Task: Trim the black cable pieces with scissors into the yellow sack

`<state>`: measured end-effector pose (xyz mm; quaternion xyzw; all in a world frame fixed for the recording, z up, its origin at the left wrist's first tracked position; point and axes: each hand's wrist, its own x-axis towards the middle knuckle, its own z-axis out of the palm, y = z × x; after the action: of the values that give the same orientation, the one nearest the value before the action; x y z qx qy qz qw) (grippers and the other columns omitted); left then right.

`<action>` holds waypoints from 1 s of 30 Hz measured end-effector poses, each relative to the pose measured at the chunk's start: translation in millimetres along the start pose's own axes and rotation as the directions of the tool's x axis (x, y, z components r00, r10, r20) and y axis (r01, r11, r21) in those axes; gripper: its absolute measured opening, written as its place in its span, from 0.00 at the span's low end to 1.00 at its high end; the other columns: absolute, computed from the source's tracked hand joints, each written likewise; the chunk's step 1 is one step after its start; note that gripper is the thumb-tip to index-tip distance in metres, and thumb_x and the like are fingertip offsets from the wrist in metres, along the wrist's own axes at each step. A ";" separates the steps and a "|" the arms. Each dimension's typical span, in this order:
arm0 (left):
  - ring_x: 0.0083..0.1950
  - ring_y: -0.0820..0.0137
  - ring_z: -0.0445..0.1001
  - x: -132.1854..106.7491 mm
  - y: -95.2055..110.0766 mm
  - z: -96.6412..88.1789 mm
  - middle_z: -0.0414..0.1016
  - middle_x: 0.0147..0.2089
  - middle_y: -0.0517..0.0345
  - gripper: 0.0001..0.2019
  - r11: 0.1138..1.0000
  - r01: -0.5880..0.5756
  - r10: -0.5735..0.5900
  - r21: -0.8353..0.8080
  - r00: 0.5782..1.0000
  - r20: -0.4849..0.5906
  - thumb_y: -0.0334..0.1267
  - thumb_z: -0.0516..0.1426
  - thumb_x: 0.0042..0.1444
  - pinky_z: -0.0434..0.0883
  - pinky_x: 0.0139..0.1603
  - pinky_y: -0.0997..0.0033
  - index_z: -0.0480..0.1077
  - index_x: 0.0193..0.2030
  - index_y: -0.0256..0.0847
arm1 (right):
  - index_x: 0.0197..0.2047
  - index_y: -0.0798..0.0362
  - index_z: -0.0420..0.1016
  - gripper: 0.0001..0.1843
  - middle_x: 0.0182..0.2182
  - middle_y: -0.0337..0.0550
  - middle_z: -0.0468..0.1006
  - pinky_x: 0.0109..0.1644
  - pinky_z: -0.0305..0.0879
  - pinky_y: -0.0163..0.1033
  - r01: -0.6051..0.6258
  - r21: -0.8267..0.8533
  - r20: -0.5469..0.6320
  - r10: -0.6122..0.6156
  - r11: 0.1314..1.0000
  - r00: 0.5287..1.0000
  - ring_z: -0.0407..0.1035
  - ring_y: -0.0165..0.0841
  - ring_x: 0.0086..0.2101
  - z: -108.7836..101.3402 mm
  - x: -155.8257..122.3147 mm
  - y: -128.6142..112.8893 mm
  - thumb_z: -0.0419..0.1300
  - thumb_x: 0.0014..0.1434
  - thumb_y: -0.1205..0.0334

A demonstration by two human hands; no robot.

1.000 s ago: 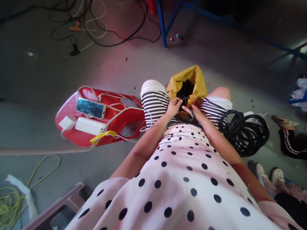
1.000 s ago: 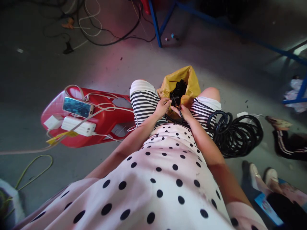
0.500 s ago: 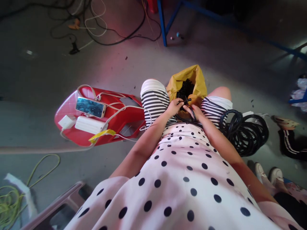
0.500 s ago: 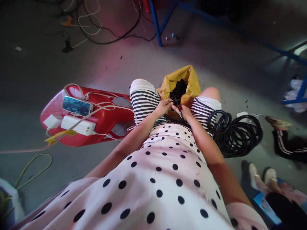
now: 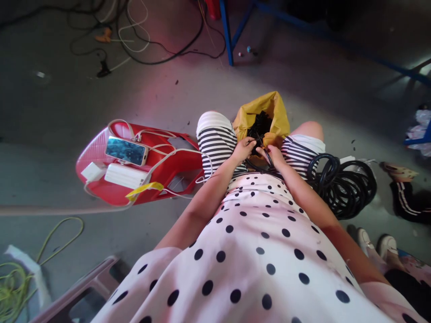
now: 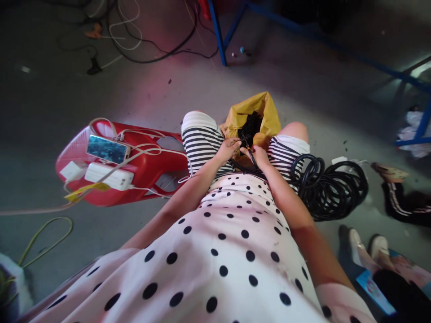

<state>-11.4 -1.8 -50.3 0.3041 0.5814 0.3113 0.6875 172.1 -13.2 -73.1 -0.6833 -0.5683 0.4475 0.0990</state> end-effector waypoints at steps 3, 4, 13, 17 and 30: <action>0.18 0.79 0.53 -0.3 1.4 1.0 0.57 0.22 0.74 0.07 0.999 0.023 -0.023 -0.029 1.000 -0.015 0.31 0.57 0.79 0.56 0.20 0.78 0.72 0.45 0.41 | 0.30 0.45 0.68 0.37 0.24 0.42 0.75 0.43 0.72 0.47 -0.005 -0.006 -0.004 0.005 1.000 1.000 0.73 0.43 0.32 1.5 0.4 -1.0 0.73 0.57 0.20; 0.18 0.79 0.53 -0.1 1.5 0.9 0.57 0.22 0.74 0.07 0.999 0.028 -0.029 -0.029 0.999 -0.015 0.31 0.57 0.79 0.56 0.20 0.78 0.72 0.45 0.41 | 0.29 0.45 0.67 0.38 0.24 0.42 0.75 0.43 0.71 0.47 -0.012 -0.014 -0.007 0.012 1.000 1.000 0.73 0.42 0.31 1.6 -0.1 -1.4 0.74 0.56 0.20; 0.19 0.79 0.54 -1.0 1.2 -2.0 0.59 0.22 0.72 0.06 0.999 0.051 -0.051 -0.012 0.998 0.037 0.30 0.61 0.76 0.54 0.21 0.78 0.74 0.44 0.40 | 0.32 0.46 0.70 0.38 0.27 0.40 0.75 0.43 0.72 0.46 0.006 -0.012 0.004 -0.006 1.000 1.000 0.73 0.40 0.33 -2.1 0.0 -1.0 0.72 0.57 0.19; 0.20 0.78 0.54 1.8 -0.6 -1.5 0.58 0.22 0.71 0.06 0.996 0.068 -0.067 -0.054 0.997 0.022 0.31 0.61 0.76 0.54 0.22 0.77 0.74 0.43 0.40 | 0.30 0.46 0.68 0.40 0.24 0.42 0.73 0.42 0.73 0.47 -0.014 0.021 -0.039 0.015 1.000 0.999 0.71 0.41 0.31 0.0 0.8 -0.5 0.73 0.55 0.17; 0.32 0.72 0.75 -10.7 6.0 -2.8 0.72 0.31 0.63 0.10 0.791 0.247 -0.249 -0.560 0.966 0.076 0.39 0.54 0.82 0.81 0.45 0.67 0.72 0.48 0.40 | 0.42 0.47 0.73 0.45 0.24 0.41 0.74 0.31 0.70 0.45 -0.113 0.497 -0.027 0.146 0.860 0.989 0.72 0.40 0.27 -0.4 -3.5 -3.1 0.63 0.59 0.09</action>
<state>-16.1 -6.3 -39.5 0.0079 0.4986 0.3767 0.7806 170.4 -15.1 -69.1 -0.6858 -0.3845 0.5614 0.2583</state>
